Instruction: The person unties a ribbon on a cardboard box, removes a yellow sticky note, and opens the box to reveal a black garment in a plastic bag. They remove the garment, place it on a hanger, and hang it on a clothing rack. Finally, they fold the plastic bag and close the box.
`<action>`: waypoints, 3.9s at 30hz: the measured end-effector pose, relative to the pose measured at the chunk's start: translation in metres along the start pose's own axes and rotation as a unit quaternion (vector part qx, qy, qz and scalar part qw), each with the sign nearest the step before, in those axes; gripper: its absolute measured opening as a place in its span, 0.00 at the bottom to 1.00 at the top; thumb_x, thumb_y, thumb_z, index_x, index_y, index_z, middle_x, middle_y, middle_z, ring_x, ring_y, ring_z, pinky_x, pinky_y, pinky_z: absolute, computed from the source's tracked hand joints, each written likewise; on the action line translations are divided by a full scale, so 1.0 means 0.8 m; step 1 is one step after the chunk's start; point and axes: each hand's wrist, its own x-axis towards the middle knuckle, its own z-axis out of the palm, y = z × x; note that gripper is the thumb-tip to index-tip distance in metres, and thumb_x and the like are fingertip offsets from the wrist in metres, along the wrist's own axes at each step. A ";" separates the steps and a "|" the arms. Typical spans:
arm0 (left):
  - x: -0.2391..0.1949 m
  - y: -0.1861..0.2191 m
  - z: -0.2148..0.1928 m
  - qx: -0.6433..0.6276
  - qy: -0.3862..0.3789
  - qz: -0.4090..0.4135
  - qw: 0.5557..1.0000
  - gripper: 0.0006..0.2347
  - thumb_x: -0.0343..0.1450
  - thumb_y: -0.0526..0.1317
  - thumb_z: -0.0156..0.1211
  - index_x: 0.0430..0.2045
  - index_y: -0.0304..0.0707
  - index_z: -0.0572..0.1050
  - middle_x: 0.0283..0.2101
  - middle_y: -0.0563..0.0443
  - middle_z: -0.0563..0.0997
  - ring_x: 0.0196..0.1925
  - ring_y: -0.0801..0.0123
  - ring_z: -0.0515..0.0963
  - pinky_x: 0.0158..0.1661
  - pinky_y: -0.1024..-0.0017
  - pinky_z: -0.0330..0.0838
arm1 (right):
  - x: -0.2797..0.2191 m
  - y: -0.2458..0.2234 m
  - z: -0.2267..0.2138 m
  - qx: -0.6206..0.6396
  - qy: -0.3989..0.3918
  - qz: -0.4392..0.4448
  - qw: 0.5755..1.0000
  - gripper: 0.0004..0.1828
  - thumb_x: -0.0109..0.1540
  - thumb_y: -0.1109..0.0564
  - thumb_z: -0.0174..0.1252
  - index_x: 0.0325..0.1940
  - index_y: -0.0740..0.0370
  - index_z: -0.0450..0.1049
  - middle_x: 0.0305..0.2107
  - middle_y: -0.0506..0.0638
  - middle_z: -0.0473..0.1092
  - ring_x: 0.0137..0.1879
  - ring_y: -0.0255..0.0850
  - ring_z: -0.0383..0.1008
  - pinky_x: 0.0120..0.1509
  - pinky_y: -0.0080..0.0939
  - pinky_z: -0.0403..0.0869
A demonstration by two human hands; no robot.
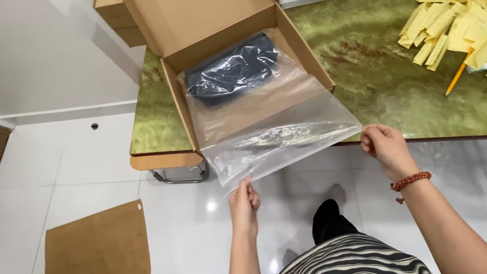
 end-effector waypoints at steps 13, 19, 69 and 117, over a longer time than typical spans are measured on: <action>-0.008 0.043 -0.079 0.323 0.159 0.095 0.928 0.15 0.73 0.55 0.65 0.33 0.44 0.73 0.30 0.51 0.72 0.36 0.63 0.76 0.41 0.66 0.72 | -0.003 -0.021 0.018 0.041 0.011 -0.002 0.999 0.05 0.69 0.61 0.53 0.38 0.63 0.70 0.25 0.43 0.56 0.28 0.30 0.59 0.32 0.27 0.64; -0.050 0.079 0.052 0.402 0.136 0.425 0.800 0.22 0.68 0.39 0.76 0.52 0.42 0.71 0.51 0.43 0.65 0.57 0.39 0.71 0.61 0.45 0.63 | -0.010 -0.037 0.002 0.008 -0.013 -0.038 0.999 0.06 0.69 0.62 0.53 0.39 0.67 0.71 0.23 0.45 0.55 0.28 0.33 0.58 0.32 0.32 0.65; -0.023 0.006 0.187 0.516 -0.157 0.615 0.576 0.07 0.72 0.38 0.63 0.42 0.52 0.82 0.40 0.59 0.84 0.51 0.67 0.83 0.53 0.66 0.77 | -0.036 -0.086 0.007 -0.068 -0.038 -0.072 0.994 0.08 0.65 0.63 0.55 0.35 0.67 0.79 0.17 0.50 0.64 0.26 0.38 0.66 0.36 0.37 0.66; -0.084 0.184 0.056 0.436 -0.097 0.447 0.775 0.25 0.70 0.19 0.50 0.62 0.35 0.76 0.70 0.45 0.75 0.72 0.48 0.72 0.68 0.48 0.67 | -0.103 -0.102 0.074 -0.231 -0.041 -0.419 0.877 0.07 0.67 0.60 0.69 0.48 0.61 0.81 0.37 0.52 0.79 0.44 0.47 0.82 0.53 0.45 0.79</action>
